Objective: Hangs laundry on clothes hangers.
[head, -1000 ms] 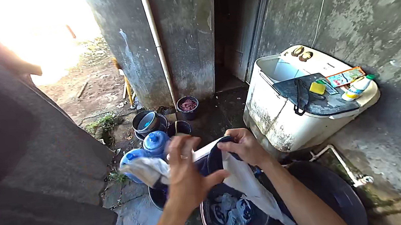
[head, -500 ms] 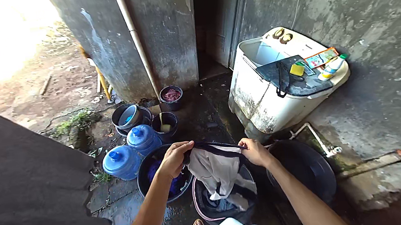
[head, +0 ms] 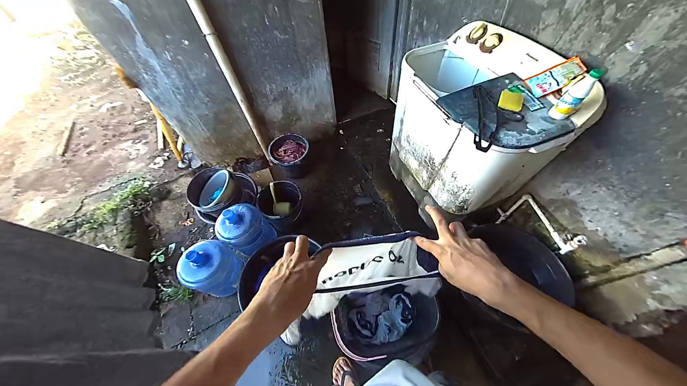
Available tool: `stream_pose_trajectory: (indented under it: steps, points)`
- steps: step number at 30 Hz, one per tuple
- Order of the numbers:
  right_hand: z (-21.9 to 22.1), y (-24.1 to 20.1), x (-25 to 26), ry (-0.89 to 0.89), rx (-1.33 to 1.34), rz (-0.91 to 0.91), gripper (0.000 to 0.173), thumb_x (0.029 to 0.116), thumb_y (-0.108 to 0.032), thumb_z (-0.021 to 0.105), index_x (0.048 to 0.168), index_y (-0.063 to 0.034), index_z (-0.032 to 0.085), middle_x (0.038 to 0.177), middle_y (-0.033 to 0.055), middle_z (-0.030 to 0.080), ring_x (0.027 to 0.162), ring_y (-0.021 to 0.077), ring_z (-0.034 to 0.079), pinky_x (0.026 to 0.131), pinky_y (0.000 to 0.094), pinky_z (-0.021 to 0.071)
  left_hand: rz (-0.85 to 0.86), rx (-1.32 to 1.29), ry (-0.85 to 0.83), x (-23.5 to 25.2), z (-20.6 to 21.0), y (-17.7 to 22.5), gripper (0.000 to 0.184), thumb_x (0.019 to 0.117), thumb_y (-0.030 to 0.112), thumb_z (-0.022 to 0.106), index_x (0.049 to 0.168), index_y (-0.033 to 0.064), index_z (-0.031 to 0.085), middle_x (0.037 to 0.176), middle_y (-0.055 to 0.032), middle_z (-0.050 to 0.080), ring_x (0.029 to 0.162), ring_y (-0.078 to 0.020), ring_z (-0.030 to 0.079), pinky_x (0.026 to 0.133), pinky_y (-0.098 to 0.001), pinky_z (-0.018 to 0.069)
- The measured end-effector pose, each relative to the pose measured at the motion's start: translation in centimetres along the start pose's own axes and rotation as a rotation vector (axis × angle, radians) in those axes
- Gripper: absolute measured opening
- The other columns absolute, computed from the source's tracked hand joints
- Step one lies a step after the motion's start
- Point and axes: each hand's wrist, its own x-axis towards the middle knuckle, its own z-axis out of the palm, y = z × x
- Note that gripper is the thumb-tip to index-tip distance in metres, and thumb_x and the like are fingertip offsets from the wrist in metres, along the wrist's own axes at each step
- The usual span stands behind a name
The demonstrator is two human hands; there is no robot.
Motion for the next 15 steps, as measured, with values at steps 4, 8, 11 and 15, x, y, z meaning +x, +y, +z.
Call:
stream_pose_trajectory:
  steps: [4, 8, 11, 15]
  points:
    - [-7.8, -0.6, -3.4, 0.351, 0.000, -0.055, 0.064, 0.0897, -0.008, 0.070, 0.146, -0.0337, 0.057, 0.169, 0.0184, 0.019, 0.100, 0.0472, 0.065, 0.066, 0.0588, 0.0561, -0.029, 0.146, 0.365, -4.2, -7.0, -0.4, 0.078, 0.0795, 0.006, 0.081, 0.146, 0.0367, 0.055, 0.158, -0.0258, 0.035, 0.127, -0.0582, 0.046, 0.086, -0.0713, 0.0481]
    - [-9.3, -0.3, -5.5, 0.670, 0.109, -0.076, 0.066, 0.0850, -0.010, 0.073, 0.148, -0.0164, 0.054, 0.134, 0.0243, 0.059, 0.078, 0.0424, 0.069, 0.057, 0.0583, 0.0555, 0.040, 0.009, 0.667, -5.4, -7.4, 0.9, 0.085, 0.0706, 0.014, 0.088, 0.148, 0.0262, 0.053, 0.166, -0.0263, 0.021, 0.146, -0.0546, 0.030, 0.103, -0.0719, 0.0411]
    - [-2.5, 0.6, -0.4, 0.221, 0.234, 0.033, 0.082, 0.0875, -0.010, 0.072, 0.161, -0.0199, 0.036, 0.131, 0.0283, 0.061, 0.106, 0.0477, 0.067, 0.084, 0.0654, 0.0555, -0.046, -0.115, 0.406, 2.0, 1.0, 0.8, 0.079, 0.0816, 0.005, 0.075, 0.153, 0.0267, 0.049, 0.166, -0.0228, 0.027, 0.149, -0.0532, 0.026, 0.106, -0.0746, 0.0357]
    - [-2.6, 4.0, 5.7, -0.152, 0.192, 0.107, 0.086, 0.0897, -0.008, 0.066, 0.163, -0.0329, 0.028, 0.135, 0.0258, 0.061, 0.121, 0.0474, 0.060, 0.094, 0.0692, 0.0487, -0.160, -0.093, 0.094, 8.5, 3.3, 0.4, 0.096, 0.0809, -0.003, 0.070, 0.159, 0.0389, 0.034, 0.170, -0.0144, 0.020, 0.148, -0.0571, 0.022, 0.096, -0.0828, 0.0350]
